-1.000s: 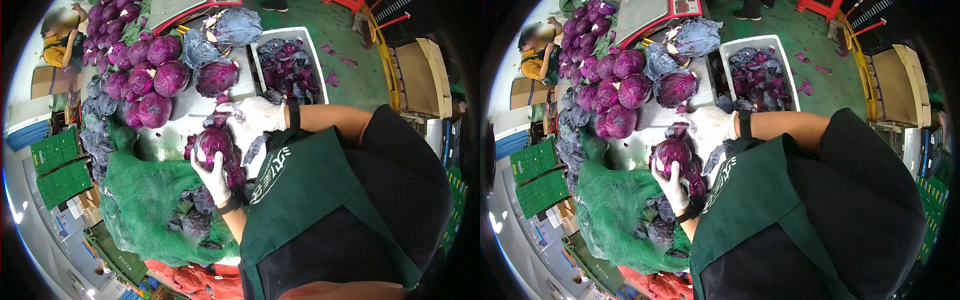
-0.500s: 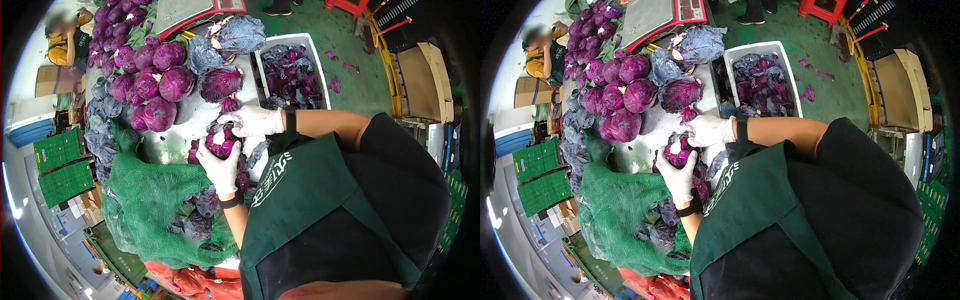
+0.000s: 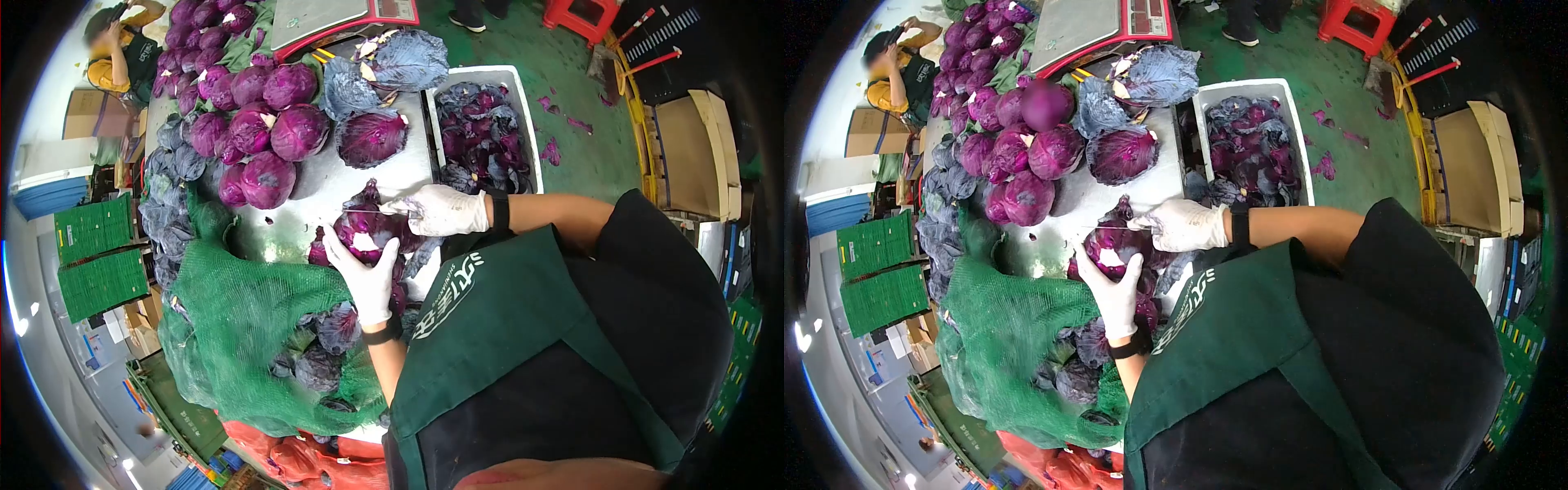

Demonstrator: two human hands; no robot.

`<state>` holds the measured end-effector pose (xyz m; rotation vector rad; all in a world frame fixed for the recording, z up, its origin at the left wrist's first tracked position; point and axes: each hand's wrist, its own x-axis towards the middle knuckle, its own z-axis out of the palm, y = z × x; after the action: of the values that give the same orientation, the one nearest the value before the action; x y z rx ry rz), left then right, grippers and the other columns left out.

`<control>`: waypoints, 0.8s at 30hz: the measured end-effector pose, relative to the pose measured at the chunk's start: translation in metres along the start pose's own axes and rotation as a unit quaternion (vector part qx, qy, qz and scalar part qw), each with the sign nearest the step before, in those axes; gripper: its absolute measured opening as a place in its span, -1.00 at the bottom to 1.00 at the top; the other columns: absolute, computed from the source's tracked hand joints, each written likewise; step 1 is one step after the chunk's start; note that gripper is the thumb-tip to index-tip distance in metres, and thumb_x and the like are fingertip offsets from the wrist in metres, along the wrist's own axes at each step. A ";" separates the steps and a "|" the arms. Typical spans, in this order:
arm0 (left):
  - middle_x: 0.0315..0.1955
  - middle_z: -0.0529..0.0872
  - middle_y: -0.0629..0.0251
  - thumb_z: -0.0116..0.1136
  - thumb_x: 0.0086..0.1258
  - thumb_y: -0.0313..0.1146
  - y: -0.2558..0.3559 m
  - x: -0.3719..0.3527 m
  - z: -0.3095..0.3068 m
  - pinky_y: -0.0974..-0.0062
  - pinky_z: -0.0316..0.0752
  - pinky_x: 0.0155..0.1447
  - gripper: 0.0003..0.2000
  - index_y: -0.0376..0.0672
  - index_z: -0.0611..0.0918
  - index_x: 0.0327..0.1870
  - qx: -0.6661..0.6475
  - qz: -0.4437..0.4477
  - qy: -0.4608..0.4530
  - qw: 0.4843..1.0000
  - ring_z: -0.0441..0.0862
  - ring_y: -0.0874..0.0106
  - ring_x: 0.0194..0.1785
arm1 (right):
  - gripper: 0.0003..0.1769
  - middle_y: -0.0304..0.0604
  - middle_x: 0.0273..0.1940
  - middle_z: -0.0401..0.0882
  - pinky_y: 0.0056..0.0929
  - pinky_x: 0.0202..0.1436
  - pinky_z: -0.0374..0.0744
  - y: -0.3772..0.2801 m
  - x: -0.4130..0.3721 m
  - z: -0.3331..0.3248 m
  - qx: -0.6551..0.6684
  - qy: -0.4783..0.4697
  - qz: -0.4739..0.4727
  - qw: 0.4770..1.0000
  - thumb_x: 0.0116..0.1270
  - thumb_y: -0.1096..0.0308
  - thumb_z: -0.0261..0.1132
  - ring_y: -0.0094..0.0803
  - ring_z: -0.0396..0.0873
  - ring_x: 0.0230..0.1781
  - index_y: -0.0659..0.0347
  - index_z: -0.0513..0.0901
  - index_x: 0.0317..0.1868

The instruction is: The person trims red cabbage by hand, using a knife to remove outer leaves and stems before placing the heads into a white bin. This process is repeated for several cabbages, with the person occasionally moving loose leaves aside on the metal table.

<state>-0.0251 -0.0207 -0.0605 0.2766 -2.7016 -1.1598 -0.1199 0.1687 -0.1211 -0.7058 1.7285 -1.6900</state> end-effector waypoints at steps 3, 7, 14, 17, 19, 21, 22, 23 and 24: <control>0.44 0.18 -0.21 0.62 -0.03 -0.17 0.001 0.003 0.010 0.09 0.02 0.56 0.12 -0.31 0.10 0.53 0.008 -0.026 0.035 0.999 0.13 -0.01 0.51 | -0.46 0.02 -0.14 0.66 -0.30 -0.12 0.61 -0.053 -0.005 -0.006 -0.249 0.000 0.009 0.969 0.25 0.37 0.25 -0.19 0.66 -0.21 0.23 0.55 0.27; 0.31 0.39 -0.12 0.66 -0.08 -0.20 -0.002 0.007 0.016 0.22 0.18 0.50 0.06 -0.41 0.22 0.44 0.007 -0.047 0.058 0.997 0.34 0.11 0.39 | -0.51 -0.05 -0.41 0.64 -0.19 -0.31 0.62 -0.052 0.006 0.004 -0.433 0.014 -0.070 0.898 0.25 0.34 0.22 -0.11 0.68 -0.36 0.26 0.54 0.20; 0.23 0.45 -0.19 0.56 0.02 -0.04 0.002 0.023 0.017 0.16 0.25 0.44 -0.02 -0.42 0.27 0.39 0.096 -0.031 0.047 0.994 0.40 0.01 0.33 | -0.47 0.01 -0.30 0.65 -0.26 -0.44 0.64 -0.033 0.030 0.015 -0.564 0.051 -0.081 0.820 0.41 0.34 0.03 -0.16 0.70 -0.42 0.15 0.37 0.39; 0.18 0.48 -0.17 0.55 0.01 -0.02 0.002 0.032 0.014 0.14 0.31 0.38 -0.07 -0.42 0.33 0.32 0.068 -0.069 0.027 0.995 0.45 0.00 0.27 | -0.47 0.03 -0.22 0.64 -0.28 -0.37 0.66 -0.054 0.037 0.010 -0.550 0.026 -0.070 0.832 0.44 0.33 0.01 -0.17 0.71 -0.37 0.12 0.35 0.41; 0.18 0.49 -0.17 0.55 -0.01 -0.02 0.010 0.038 0.010 0.13 0.33 0.36 -0.07 -0.40 0.34 0.31 0.079 -0.090 -0.006 0.993 0.46 -0.02 0.25 | -0.51 0.01 -0.25 0.65 -0.27 -0.27 0.67 -0.051 0.049 0.008 -0.536 0.008 -0.084 0.840 0.45 0.30 0.01 -0.17 0.71 -0.32 0.11 0.41 0.37; 0.17 0.48 -0.18 0.56 -0.05 -0.03 0.027 0.032 0.015 0.11 0.33 0.36 -0.06 -0.34 0.34 0.33 0.147 -0.078 -0.006 0.986 0.44 -0.06 0.24 | -0.55 0.02 -0.22 0.67 -0.22 -0.21 0.66 -0.047 0.077 -0.010 -0.504 0.019 -0.072 0.861 0.41 0.32 0.07 -0.16 0.71 -0.22 0.14 0.51 0.28; 0.21 0.45 -0.18 0.57 -0.06 -0.05 0.020 0.024 0.024 0.09 0.29 0.39 -0.03 -0.32 0.31 0.37 0.198 0.003 0.032 0.980 0.39 -0.08 0.28 | -0.55 0.05 -0.12 0.69 -0.20 -0.22 0.65 -0.046 0.092 -0.026 -0.483 0.008 -0.014 0.876 0.37 0.32 0.13 -0.16 0.71 -0.16 0.18 0.54 0.26; 0.22 0.44 -0.17 0.59 -0.08 -0.08 0.016 0.023 0.025 0.08 0.28 0.40 -0.01 -0.32 0.29 0.39 0.174 0.026 0.035 0.984 0.37 -0.07 0.31 | -0.52 0.08 -0.11 0.69 -0.20 -0.20 0.64 -0.039 0.099 -0.039 -0.433 -0.009 -0.034 0.901 0.31 0.34 0.16 -0.17 0.72 -0.19 0.20 0.54 0.25; 0.24 0.43 -0.16 0.60 -0.10 -0.11 0.010 0.020 0.023 0.07 0.26 0.42 0.02 -0.31 0.28 0.42 0.150 0.048 0.035 0.987 0.35 -0.06 0.33 | -0.49 0.10 -0.10 0.70 -0.20 -0.19 0.63 -0.023 0.105 -0.051 -0.379 -0.028 -0.051 0.924 0.25 0.37 0.18 -0.19 0.73 -0.23 0.22 0.54 0.24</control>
<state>-0.0509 -0.0025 -0.0670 0.2215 -2.7864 -0.7010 -0.2291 0.1244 -0.1043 -1.1781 2.3408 -0.9984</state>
